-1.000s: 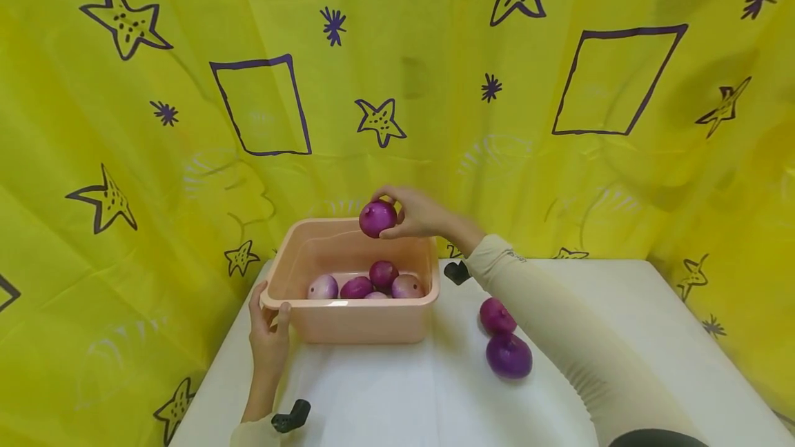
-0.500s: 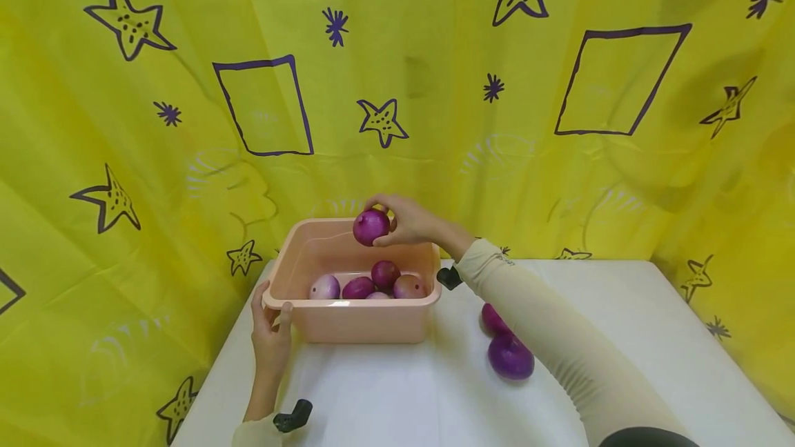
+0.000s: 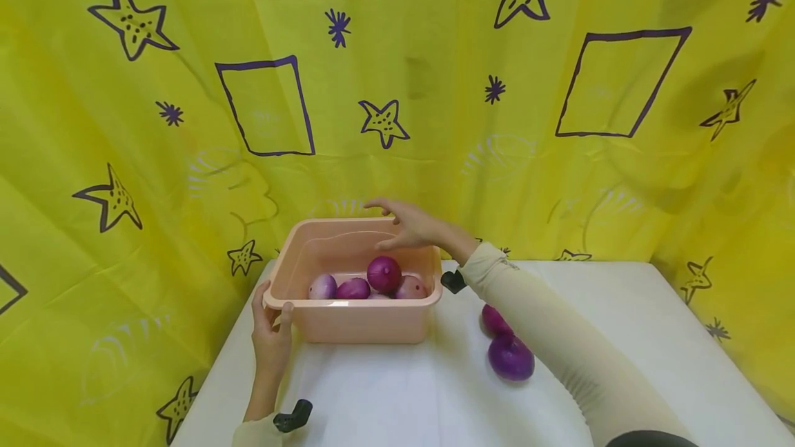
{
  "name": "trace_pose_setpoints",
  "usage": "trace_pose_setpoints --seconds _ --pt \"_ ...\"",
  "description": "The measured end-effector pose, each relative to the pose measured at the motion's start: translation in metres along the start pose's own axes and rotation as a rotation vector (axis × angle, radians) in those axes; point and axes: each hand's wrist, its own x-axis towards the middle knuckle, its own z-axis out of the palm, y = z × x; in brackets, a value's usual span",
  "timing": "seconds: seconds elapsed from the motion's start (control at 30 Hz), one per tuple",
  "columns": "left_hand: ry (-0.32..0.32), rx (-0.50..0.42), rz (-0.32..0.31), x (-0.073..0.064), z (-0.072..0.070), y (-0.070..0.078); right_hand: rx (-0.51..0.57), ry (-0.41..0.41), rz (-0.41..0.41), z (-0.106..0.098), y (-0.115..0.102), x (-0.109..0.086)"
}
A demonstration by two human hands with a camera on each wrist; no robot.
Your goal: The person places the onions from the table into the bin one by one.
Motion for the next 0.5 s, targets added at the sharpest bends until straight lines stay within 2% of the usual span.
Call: trace_pose_setpoints --seconds 0.27,0.5 --pt "0.000 0.006 0.016 0.000 -0.002 0.002 0.017 0.080 -0.048 -0.007 0.006 -0.023" --pt "-0.013 0.000 -0.008 -0.002 -0.002 0.004 0.020 0.133 -0.057 -0.019 0.013 -0.066"
